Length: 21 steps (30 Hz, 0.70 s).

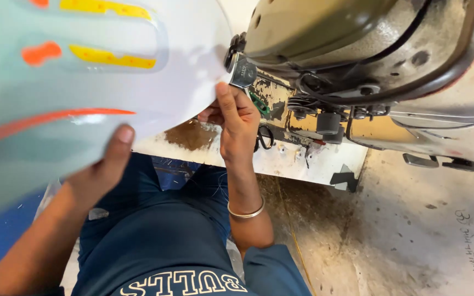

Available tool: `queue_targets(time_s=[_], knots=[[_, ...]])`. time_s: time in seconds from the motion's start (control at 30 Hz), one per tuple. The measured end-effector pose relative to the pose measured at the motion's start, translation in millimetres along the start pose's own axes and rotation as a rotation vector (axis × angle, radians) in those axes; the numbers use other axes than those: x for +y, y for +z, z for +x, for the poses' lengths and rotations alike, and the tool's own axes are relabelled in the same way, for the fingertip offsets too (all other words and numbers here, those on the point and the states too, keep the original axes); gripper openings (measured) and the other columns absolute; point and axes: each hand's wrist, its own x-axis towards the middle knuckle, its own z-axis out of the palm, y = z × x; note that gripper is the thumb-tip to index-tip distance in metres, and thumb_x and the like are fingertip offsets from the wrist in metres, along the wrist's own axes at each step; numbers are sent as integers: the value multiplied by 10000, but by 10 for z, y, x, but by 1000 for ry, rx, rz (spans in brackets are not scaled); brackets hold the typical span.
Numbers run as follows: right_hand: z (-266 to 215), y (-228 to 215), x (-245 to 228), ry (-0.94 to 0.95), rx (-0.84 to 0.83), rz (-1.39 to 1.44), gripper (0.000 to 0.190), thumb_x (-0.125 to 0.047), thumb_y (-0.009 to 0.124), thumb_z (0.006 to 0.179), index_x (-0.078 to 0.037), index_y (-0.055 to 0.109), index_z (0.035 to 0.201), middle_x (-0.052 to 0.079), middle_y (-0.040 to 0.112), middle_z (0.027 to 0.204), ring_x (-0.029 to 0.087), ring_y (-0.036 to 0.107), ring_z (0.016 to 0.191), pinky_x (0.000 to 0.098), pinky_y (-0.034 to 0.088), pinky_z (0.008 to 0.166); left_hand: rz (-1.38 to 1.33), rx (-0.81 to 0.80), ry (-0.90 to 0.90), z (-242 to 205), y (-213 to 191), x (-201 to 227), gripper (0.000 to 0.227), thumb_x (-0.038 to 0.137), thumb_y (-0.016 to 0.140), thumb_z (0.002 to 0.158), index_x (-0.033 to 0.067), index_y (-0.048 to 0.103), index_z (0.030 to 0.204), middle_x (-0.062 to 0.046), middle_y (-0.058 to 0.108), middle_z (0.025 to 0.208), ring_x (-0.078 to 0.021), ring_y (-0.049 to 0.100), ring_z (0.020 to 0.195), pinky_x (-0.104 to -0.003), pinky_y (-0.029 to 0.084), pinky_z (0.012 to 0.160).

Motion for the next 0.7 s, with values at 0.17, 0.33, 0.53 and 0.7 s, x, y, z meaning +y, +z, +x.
queue_targets(time_s=[0.17, 0.33, 0.53, 0.7], knots=[[-118, 32, 53, 30, -154, -9, 320, -285, 670, 1066, 18, 681, 1168, 72, 723, 978, 117, 692, 838, 282, 583, 777, 541, -200, 284, -172, -33, 110, 332, 163, 642, 985, 63, 586, 1297, -170, 634, 1281, -321, 667, 1131, -483, 546, 983], [-124, 7, 104, 66, -201, 227, 344, -200, 646, 1072, 40, 602, 1314, 95, 715, 1123, 143, 699, 973, 294, 575, 875, 441, -250, 362, -432, 66, -233, 381, 263, 601, 1004, 107, 507, 1339, -195, 586, 1366, -354, 636, 1226, -505, 508, 1049], [-83, -59, 85, 82, -209, 220, 333, -164, 617, 1079, 40, 594, 1342, 90, 712, 1150, 135, 694, 1009, 285, 565, 913, -834, -173, -313, -573, -161, -553, 291, 312, 634, 1017, 87, 549, 1180, -189, 638, 1280, -260, 671, 1171, -404, 537, 1010], [-83, -122, 129, 73, -189, 220, 324, -179, 604, 1123, 54, 594, 1347, 89, 707, 1149, 130, 683, 992, 281, 558, 893, -980, -210, -407, -466, 1, -307, 329, 249, 733, 997, 78, 526, 1187, -125, 608, 1273, -164, 639, 1133, -323, 539, 1010]])
